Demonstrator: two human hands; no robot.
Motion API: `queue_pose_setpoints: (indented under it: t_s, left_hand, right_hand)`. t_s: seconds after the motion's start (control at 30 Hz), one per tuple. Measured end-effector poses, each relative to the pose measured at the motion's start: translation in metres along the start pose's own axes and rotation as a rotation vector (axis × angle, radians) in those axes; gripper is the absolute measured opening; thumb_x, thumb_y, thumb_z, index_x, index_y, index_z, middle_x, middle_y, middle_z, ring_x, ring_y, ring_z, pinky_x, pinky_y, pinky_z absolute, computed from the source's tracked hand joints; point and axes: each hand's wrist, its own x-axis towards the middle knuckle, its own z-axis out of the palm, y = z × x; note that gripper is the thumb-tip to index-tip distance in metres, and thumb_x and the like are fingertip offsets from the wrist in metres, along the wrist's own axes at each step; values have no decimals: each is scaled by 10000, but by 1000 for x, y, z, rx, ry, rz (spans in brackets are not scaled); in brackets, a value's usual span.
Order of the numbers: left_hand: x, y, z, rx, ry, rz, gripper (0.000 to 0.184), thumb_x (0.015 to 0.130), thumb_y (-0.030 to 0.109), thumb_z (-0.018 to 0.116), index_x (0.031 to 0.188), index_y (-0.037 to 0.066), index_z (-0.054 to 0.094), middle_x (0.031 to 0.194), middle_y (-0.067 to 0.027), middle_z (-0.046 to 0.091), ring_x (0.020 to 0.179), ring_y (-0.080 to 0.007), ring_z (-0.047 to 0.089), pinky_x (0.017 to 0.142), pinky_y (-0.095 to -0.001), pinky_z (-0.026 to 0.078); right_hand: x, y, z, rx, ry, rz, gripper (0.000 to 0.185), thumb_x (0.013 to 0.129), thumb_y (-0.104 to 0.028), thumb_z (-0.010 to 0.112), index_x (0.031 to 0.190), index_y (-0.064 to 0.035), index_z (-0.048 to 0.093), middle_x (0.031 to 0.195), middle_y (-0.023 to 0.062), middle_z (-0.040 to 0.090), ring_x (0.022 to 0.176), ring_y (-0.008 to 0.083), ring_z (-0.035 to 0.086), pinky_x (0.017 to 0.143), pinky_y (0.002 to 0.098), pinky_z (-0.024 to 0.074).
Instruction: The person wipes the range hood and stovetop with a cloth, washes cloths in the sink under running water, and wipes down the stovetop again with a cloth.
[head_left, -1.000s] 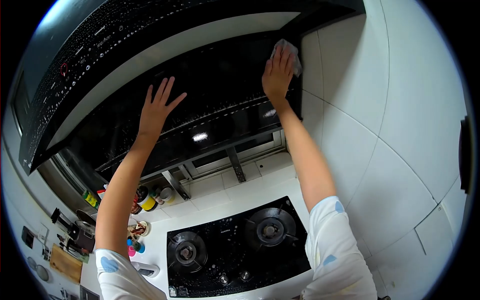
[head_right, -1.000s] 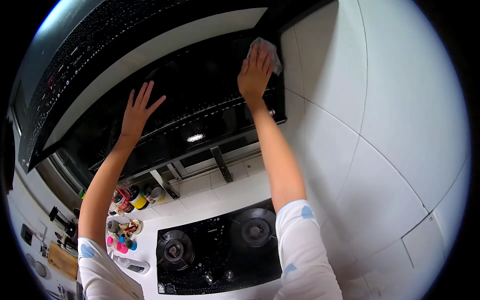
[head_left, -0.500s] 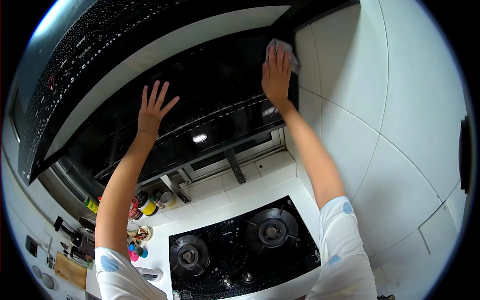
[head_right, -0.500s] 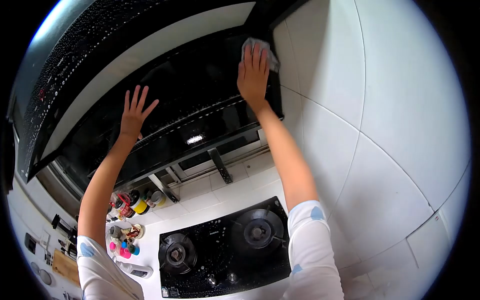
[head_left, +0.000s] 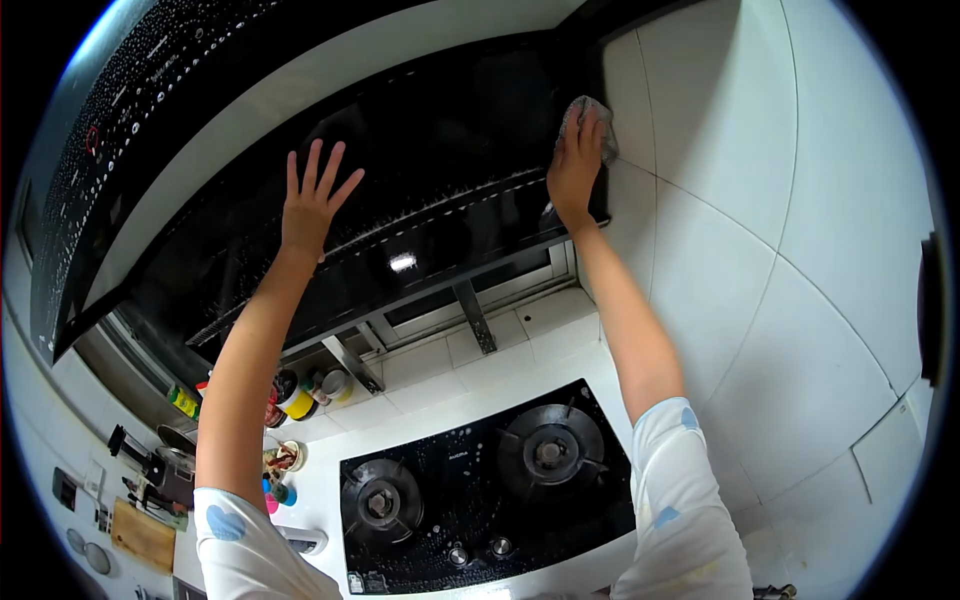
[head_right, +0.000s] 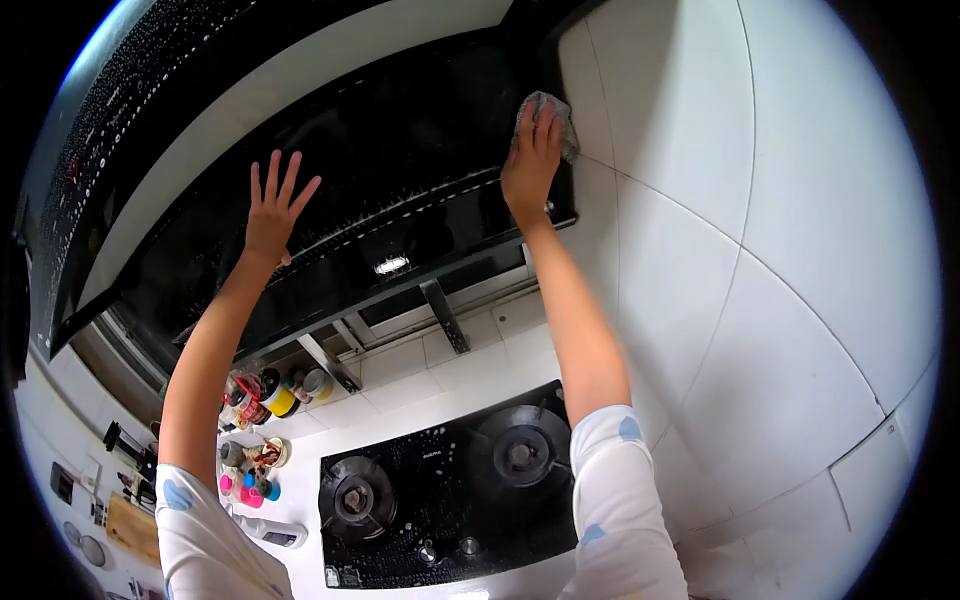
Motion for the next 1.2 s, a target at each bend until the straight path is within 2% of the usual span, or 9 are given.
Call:
queue_pose_setpoints:
  t_s: [0.07,0.1,0.3,0.47,0.53,0.87,0.93,1.13,1.2]
  left_hand:
    - [7,0,24,196,222,-13,1387,281,493,827,1415,235,71,1457,-170,-44,1324,-413,16,1044,-580,103]
    - [8,3,29,198,217,-17,1387,281,493,827,1415,235,71,1457,-170,-44,1324,-413,16,1044,-580,103]
    - [2,-10,31,151,498,41,840,685,-6,582,1388,278,219,1466,-115,65,1333,-348,117,1058,-495,181]
    - [-16,-1,4,-17,564,116,571,711,51,589,1248,204,470,1407,-128,269,1273,-329,283,989,-449,303]
    - [-35,13,-34,-44,-169,191,386,721,153,623,1105,159,586,1267,-101,469,1176,-267,419,898,-376,369]
    - [-167,42,-130,-119,-438,411,273,673,206,667,931,118,667,957,-49,620,921,-208,554,749,-326,365]
    - [-180,40,-134,-55,-500,535,472,711,355,666,1111,113,598,1150,-120,557,1072,-310,506,860,-494,369]
    - [-258,12,-173,-114,-778,836,448,684,296,673,1046,38,619,1080,-118,583,1053,-310,491,909,-500,326]
    - [-290,15,-177,61,-826,1058,438,756,373,607,1142,169,567,1175,-51,550,1092,-239,506,899,-562,325]
  right_hand:
    - [0,-12,-8,-16,-36,59,604,761,83,458,1326,-93,334,1369,184,274,1197,416,303,958,457,308]
    - [3,-20,-11,-22,-62,113,631,734,127,457,1317,-87,348,1356,193,276,1173,418,310,953,448,314]
    - [24,-32,-11,31,-104,292,654,674,190,446,1285,-34,379,1235,245,304,1033,394,362,900,408,361]
    - [32,-38,-24,128,-272,332,579,690,123,503,1248,21,387,1147,241,380,996,400,429,872,404,390]
    - [32,-41,-30,56,-403,301,524,695,88,528,1203,35,411,1090,238,431,976,402,471,852,405,415]
    - [1,-114,-73,-25,-1068,-60,313,678,-6,576,981,-70,620,1088,179,539,966,342,559,789,388,485]
    - [6,-157,-96,-152,-1412,-232,208,680,-40,597,880,-51,653,949,166,613,887,329,599,738,386,503]
    - [9,-267,-175,-189,-1654,-624,119,684,-59,601,783,-29,660,819,157,643,795,304,633,663,384,514]
    - [-6,-284,-192,-104,-1622,-700,109,693,-46,580,761,-36,664,795,151,644,792,296,637,650,371,517]
